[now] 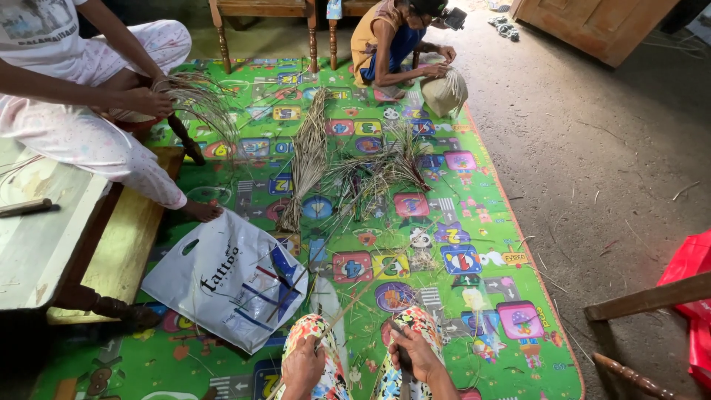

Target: Shaving a long thin wood strip with a knife to smooth it

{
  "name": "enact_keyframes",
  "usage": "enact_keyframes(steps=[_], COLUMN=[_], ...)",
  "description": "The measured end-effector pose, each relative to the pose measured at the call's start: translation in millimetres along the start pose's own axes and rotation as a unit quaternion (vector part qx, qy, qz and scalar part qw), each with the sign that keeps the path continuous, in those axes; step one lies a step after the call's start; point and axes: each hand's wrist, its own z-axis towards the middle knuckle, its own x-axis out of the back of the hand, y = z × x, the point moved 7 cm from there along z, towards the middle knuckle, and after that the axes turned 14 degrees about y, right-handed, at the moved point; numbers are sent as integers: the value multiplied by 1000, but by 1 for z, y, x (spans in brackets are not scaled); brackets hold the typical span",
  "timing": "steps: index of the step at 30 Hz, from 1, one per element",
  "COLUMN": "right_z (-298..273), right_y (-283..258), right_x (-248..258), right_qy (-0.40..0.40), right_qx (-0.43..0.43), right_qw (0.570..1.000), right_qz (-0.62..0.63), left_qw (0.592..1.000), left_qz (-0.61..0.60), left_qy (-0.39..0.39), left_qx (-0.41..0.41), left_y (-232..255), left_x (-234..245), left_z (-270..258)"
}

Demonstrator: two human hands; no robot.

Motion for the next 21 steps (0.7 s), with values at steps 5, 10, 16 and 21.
enact_keyframes(steps=[5,10,16,21], right_z=[-3,-3,-2,-4], right_y=[-2,-1,-2,-1], right_x=[-1,-2,-2,-2], right_qy=[11,10,10,16], right_qx=[-7,-4,-8,-11], right_qw=[1000,1000,1000,1000], right_qz=[-8,-7,-5,1], left_qw=[1000,999,1000,999], left_qz=[5,2,3,-1], left_qy=[10,30,22,47], left_qx=[-5,-18,-13,-24], left_y=[-1,-2,-1,-1], left_x=[-1,-2,-2,-2], left_z=[0,1,1,1])
